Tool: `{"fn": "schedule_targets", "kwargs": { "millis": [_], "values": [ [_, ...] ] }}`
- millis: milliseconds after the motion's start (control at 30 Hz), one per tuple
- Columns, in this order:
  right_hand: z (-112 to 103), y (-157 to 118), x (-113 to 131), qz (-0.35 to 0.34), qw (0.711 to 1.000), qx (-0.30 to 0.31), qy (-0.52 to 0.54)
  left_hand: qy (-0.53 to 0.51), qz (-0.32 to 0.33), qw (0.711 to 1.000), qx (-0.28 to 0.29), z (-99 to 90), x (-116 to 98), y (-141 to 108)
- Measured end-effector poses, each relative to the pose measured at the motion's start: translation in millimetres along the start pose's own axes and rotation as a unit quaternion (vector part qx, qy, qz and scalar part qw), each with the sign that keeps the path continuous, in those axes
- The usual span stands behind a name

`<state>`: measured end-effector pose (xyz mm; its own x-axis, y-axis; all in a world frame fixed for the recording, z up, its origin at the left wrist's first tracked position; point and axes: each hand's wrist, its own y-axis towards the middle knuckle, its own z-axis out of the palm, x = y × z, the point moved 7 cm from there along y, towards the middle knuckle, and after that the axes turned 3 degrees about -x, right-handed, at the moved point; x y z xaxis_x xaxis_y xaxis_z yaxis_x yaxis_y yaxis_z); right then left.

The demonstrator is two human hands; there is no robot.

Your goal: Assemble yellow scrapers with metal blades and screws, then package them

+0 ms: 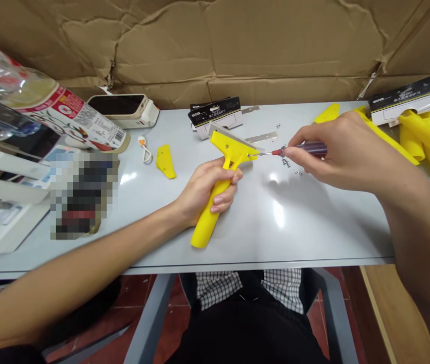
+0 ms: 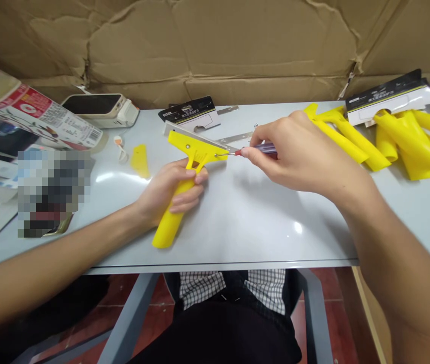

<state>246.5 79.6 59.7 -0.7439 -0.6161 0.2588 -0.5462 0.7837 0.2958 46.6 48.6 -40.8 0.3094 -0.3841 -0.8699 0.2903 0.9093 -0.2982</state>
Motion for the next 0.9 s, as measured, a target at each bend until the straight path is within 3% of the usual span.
{"fn": "schedule_targets", "kwargs": {
  "millis": [133, 267, 533, 667, 767, 900],
  "values": [
    [2, 0, 1, -0.012, 0.999, 0.020, 0.042, -0.009, 0.005, 1.000, -0.008, 0.2, -1, 0],
    [-1, -1, 2, -0.005, 0.998, -0.007, 0.067, 0.001, 0.003, 1.000, -0.005, 0.0, 1, 0],
    [4, -1, 5, -0.007, 1.000, -0.010, 0.010, -0.006, 0.012, 1.000, -0.025, -2.8, 1, -1],
    [8, 0, 3, -0.024, 1.000, 0.018, 0.004, -0.001, 0.018, 1.000, -0.016, 0.5, 0, -2],
    [20, -2, 5, -0.054, 0.995, 0.083, 0.009, 0.016, 0.023, 1.000, -0.008, 3.9, 0, -3],
    [34, -4, 2, -0.049, 0.989, 0.142, -0.006, 0.052, 0.062, 0.996, -0.045, -2.5, -6, -2]
  ]
}}
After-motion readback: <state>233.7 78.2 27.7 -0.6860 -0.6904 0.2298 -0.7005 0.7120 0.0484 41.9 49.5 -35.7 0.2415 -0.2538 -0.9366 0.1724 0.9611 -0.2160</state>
